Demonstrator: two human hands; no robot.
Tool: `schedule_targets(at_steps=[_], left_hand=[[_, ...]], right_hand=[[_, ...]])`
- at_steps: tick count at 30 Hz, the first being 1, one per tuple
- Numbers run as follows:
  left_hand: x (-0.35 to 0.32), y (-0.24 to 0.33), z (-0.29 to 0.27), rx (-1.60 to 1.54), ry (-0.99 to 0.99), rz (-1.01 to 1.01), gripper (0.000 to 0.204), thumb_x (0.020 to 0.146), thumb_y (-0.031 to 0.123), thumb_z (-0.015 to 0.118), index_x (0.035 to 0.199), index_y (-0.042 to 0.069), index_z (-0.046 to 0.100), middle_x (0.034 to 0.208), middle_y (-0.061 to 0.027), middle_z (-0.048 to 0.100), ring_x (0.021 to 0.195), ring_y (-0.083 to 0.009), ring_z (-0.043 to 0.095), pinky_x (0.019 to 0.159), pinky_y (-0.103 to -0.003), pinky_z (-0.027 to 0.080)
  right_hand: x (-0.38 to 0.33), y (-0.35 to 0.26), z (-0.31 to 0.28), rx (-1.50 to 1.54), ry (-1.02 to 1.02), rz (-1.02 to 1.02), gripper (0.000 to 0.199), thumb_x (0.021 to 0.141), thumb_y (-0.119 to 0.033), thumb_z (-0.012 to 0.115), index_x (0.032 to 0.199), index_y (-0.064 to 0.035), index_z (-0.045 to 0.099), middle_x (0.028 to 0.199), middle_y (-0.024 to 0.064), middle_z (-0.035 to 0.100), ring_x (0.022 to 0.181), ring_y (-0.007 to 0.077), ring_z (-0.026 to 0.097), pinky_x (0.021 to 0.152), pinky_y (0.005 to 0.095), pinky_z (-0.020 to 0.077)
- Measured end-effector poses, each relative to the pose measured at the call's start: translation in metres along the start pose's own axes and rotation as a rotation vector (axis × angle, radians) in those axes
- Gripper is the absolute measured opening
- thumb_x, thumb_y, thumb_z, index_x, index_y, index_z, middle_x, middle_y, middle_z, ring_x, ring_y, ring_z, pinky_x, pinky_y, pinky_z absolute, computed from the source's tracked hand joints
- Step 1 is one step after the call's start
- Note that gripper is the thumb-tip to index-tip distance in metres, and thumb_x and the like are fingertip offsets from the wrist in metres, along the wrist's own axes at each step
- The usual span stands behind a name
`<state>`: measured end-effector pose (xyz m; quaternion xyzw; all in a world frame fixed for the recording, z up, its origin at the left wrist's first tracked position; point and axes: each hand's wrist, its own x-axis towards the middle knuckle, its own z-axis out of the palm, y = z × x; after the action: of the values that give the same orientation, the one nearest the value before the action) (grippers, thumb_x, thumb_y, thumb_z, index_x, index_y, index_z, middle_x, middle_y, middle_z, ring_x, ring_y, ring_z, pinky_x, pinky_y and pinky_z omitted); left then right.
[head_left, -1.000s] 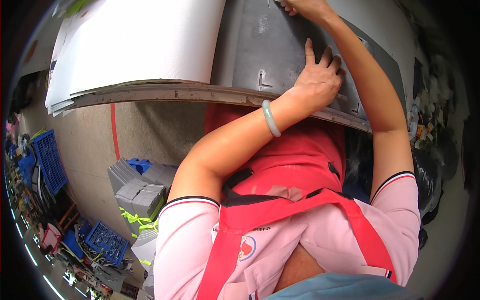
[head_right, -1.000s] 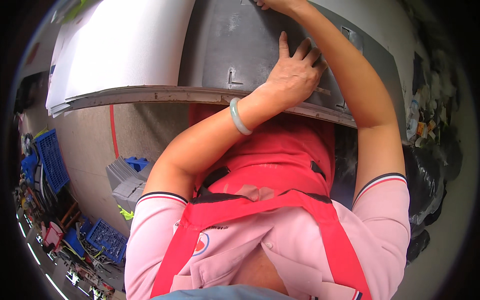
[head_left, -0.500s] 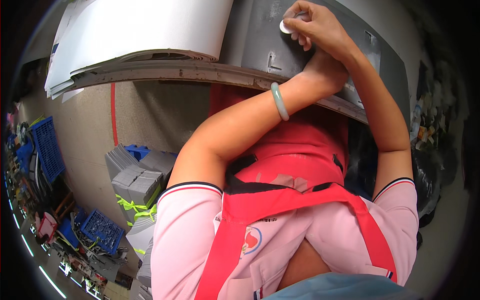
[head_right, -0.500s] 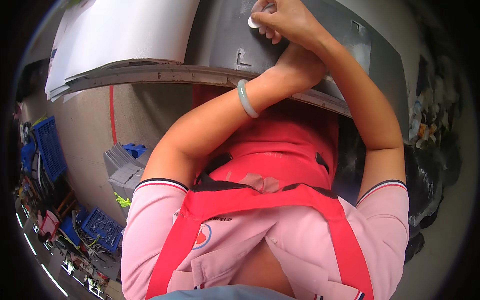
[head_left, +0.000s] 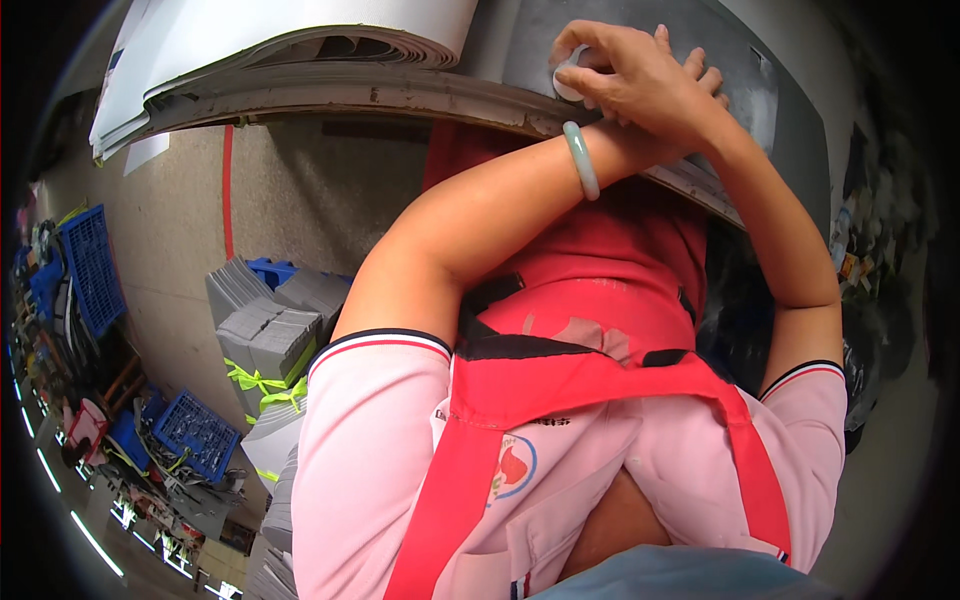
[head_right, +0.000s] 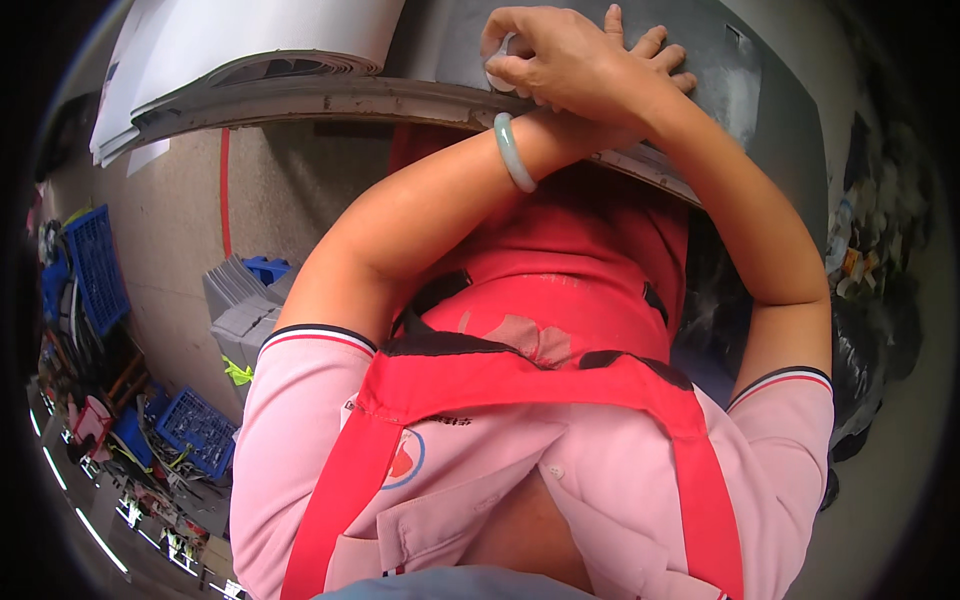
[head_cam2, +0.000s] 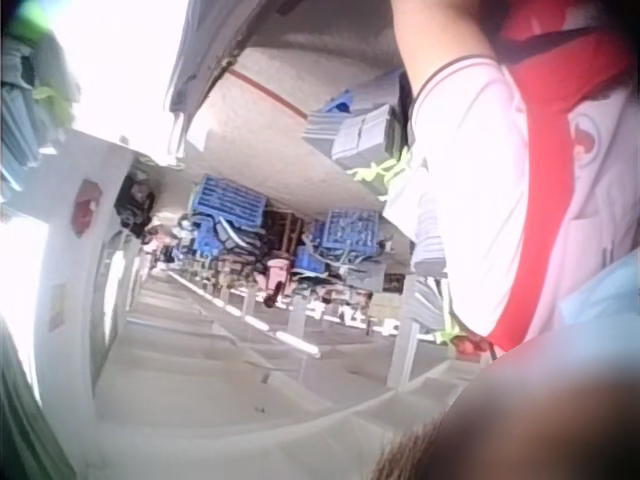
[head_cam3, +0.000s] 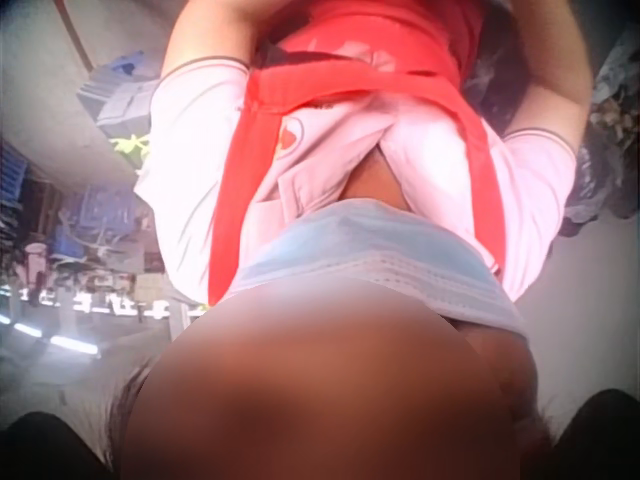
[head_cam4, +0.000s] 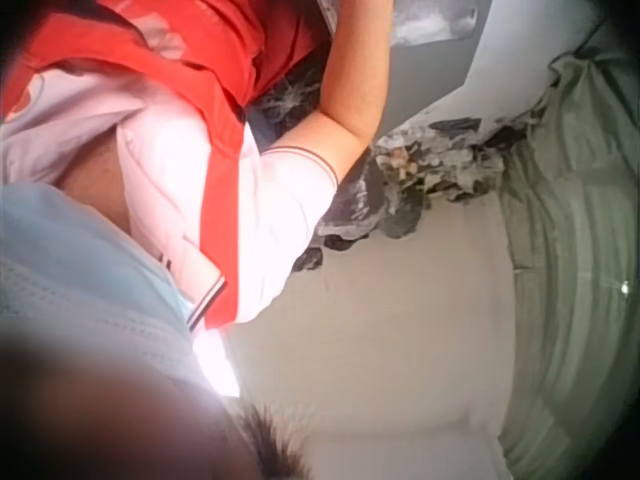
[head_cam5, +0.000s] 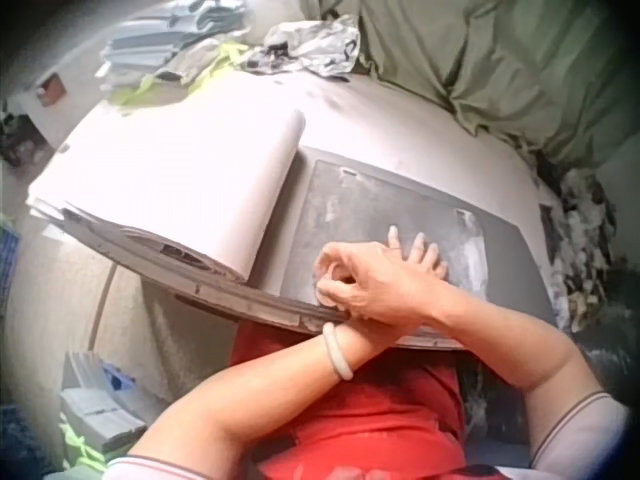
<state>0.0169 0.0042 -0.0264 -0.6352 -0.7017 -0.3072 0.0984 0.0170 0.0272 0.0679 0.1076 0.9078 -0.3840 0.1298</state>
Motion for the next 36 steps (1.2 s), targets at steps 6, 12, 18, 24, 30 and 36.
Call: schedule_targets(at_steps=[6,12,18,24,30,36], left_hand=[[0.014,0.005,-0.004,0.105,-0.157,-0.003,0.050,0.091,0.045,0.063,0.137,0.026,0.061,0.149,-0.0065,0.051,0.148,-0.0327,0.038,0.113,-0.078,0.022],[0.015,0.006,-0.004,0.074,-0.104,0.003,0.046,0.097,0.046,0.051,0.131,0.018,0.063,0.146,-0.0119,0.053,0.145,-0.0340,0.042,0.113,-0.077,0.022],[0.010,-0.006,0.002,-0.282,-0.115,-0.179,0.043,0.097,0.036,0.057,0.134,0.015,0.061,0.143,-0.0123,0.056,0.134,-0.0278,0.052,0.116,-0.062,0.030],[0.019,0.007,0.004,-0.088,-0.033,0.010,0.033,0.094,0.020,0.055,0.117,0.006,0.073,0.129,-0.0162,0.061,0.136,-0.0420,0.048,0.108,-0.087,0.015],[0.011,-0.004,-0.003,-0.058,-0.021,-0.002,0.033,0.094,0.021,0.055,0.117,0.006,0.073,0.127,-0.0159,0.062,0.136,-0.0412,0.048,0.108,-0.086,0.016],[0.018,0.006,0.002,-0.027,-0.042,-0.009,0.030,0.096,0.020,0.054,0.117,0.010,0.073,0.131,-0.0137,0.061,0.136,-0.0358,0.049,0.111,-0.082,0.021]], right_hand=[[-0.017,0.015,0.005,-0.273,0.233,-0.294,0.019,0.094,-0.019,0.072,0.103,-0.0024,0.069,0.087,0.0105,0.071,0.080,0.0284,0.068,0.080,0.0368,0.0523],[-0.023,-0.007,0.008,-0.534,0.356,-0.305,0.019,0.096,-0.025,0.068,0.101,-0.0070,0.072,0.091,0.0138,0.072,0.082,0.0314,0.071,0.079,0.0396,0.0540],[-0.029,-0.002,-0.028,-0.165,0.275,0.017,0.033,0.097,-0.027,0.071,0.117,-0.0016,0.067,0.101,0.0081,0.072,0.093,0.0184,0.068,0.087,0.0341,0.0531],[-0.104,0.195,-0.109,-0.237,0.756,0.391,0.024,0.100,-0.026,0.069,0.106,-0.0026,0.072,0.096,-0.0014,0.071,0.086,0.0070,0.061,0.080,0.0234,0.0499],[-0.111,0.211,-0.104,0.667,0.786,0.365,0.027,0.099,-0.024,0.073,0.115,-0.0024,0.072,0.106,-0.0022,0.070,0.094,0.0069,0.062,0.087,0.0211,0.0476],[-0.133,0.272,-0.119,0.370,0.956,0.396,0.034,0.094,-0.026,0.079,0.117,-0.0024,0.074,0.111,0.0033,0.072,0.101,0.0104,0.064,0.091,0.0247,0.0485]])
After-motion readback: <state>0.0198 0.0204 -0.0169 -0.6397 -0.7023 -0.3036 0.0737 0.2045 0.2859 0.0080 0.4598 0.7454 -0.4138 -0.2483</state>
